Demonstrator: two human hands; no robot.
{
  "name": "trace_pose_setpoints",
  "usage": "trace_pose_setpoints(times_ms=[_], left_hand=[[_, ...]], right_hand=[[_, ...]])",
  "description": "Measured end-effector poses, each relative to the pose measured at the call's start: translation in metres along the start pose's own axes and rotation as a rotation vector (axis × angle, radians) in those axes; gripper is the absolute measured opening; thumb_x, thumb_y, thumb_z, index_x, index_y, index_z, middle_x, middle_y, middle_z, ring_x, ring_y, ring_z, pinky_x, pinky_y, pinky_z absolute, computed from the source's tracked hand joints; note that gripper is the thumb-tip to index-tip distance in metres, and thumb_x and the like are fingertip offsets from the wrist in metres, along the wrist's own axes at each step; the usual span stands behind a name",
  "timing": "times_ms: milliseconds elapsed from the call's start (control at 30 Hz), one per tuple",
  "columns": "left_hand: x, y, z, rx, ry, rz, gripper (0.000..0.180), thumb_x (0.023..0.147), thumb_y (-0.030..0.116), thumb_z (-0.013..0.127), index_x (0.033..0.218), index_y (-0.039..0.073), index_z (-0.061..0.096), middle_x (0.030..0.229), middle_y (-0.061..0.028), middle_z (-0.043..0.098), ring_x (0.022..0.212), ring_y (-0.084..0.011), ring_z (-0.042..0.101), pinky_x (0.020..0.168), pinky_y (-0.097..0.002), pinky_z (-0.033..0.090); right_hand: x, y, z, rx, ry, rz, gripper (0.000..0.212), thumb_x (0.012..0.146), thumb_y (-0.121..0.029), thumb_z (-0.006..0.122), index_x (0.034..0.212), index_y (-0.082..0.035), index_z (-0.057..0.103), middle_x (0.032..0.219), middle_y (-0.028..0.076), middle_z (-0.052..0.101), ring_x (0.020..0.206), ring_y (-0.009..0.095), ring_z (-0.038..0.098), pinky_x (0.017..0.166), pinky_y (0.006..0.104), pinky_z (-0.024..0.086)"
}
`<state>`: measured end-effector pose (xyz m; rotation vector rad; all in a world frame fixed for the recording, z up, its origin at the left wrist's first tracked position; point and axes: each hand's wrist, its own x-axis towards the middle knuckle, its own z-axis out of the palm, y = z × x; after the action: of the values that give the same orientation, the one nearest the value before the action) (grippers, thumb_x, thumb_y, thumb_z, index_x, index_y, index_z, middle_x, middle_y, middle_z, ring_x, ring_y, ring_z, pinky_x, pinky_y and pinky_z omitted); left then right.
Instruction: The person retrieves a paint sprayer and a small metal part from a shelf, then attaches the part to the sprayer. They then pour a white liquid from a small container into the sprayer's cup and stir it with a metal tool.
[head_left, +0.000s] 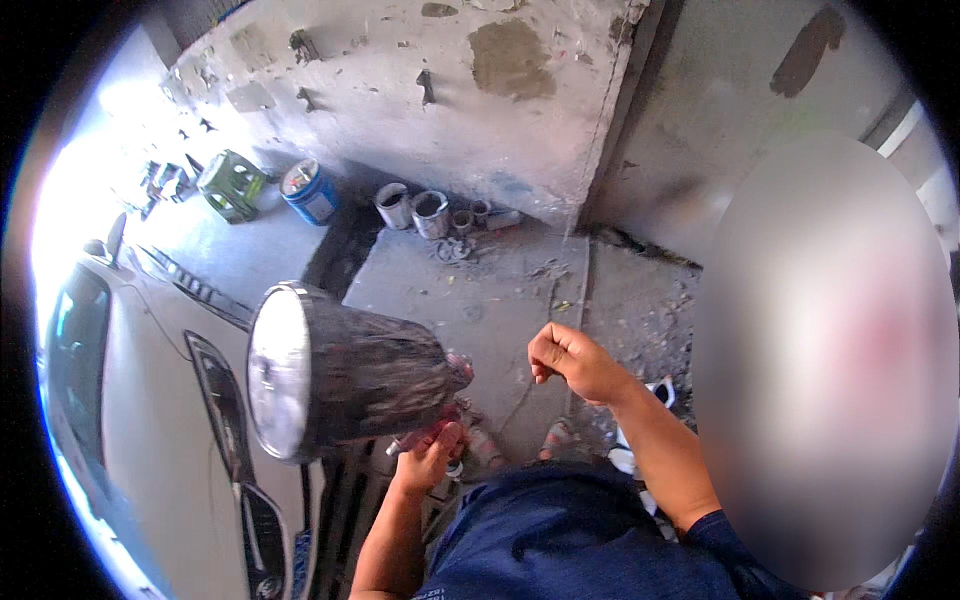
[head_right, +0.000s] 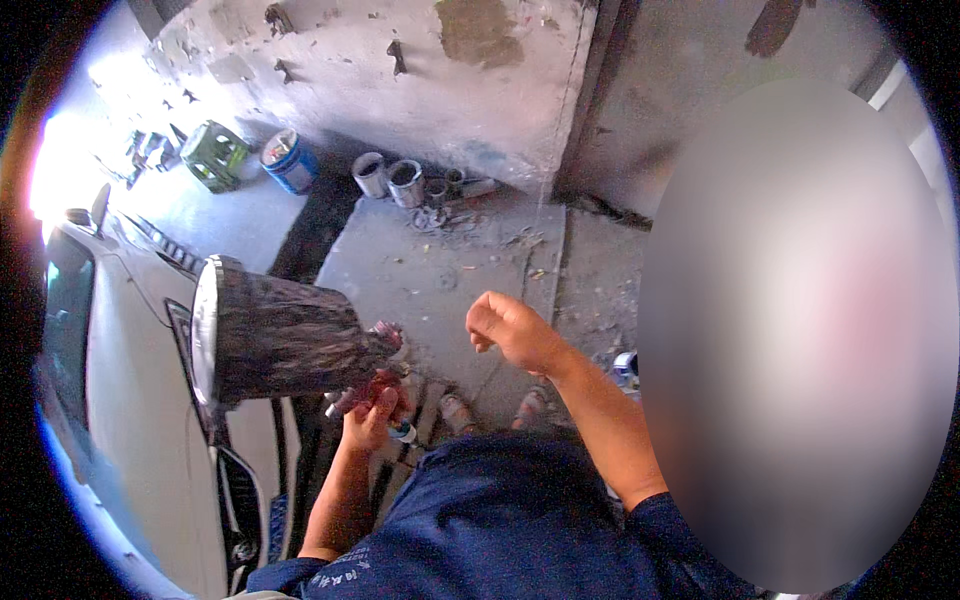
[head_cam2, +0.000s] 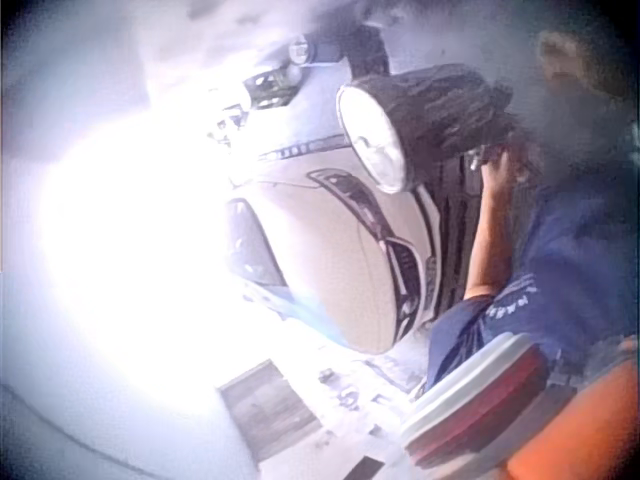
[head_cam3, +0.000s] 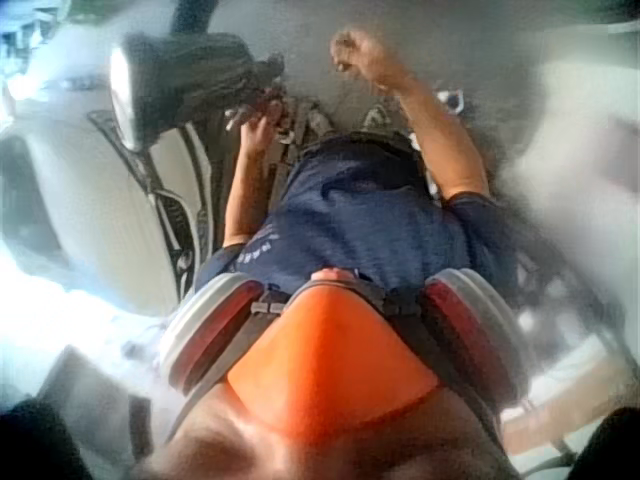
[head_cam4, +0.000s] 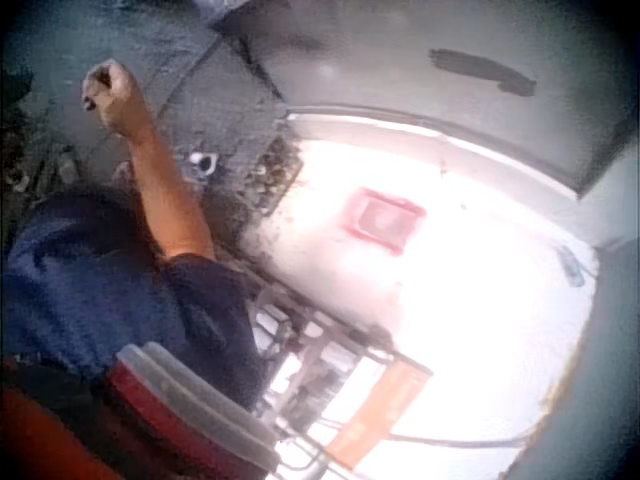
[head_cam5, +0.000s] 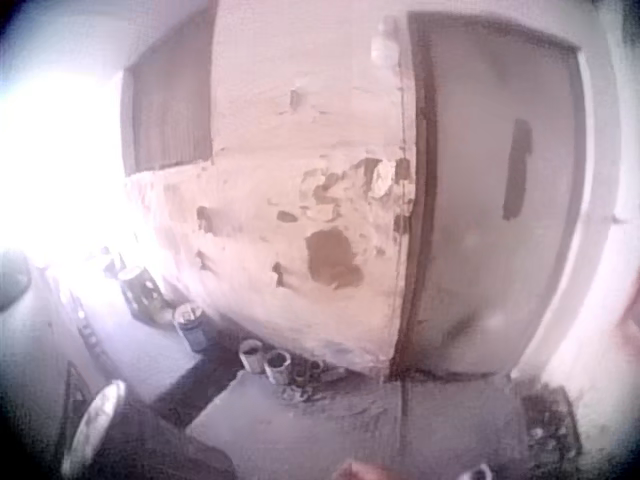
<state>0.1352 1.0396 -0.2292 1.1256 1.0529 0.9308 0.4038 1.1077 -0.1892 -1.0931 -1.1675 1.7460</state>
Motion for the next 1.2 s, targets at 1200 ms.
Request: trace_pose_setpoints(times_ms=[1200], left_hand=[[0.023, -0.048, 0.032, 0.644, 0.365, 0.231, 0.019, 0.068, 0.001, 0.061, 0.086, 0.000, 0.055, 0.080, -0.0171, 0.054, 0.074, -0.0393, 0.056, 0.064, -0.0430, 0.045]], right_hand=[[-0.041, -0.136, 0.064, -1.266, 0.086, -0.627, 0.097, 0.074, -0.062, 0.067, 0.140, 0.001, 0.031, 0.135, 0.026, 0.039, 0.126, 0.040, 0.040, 0.104, 0.0463, 0.033]])
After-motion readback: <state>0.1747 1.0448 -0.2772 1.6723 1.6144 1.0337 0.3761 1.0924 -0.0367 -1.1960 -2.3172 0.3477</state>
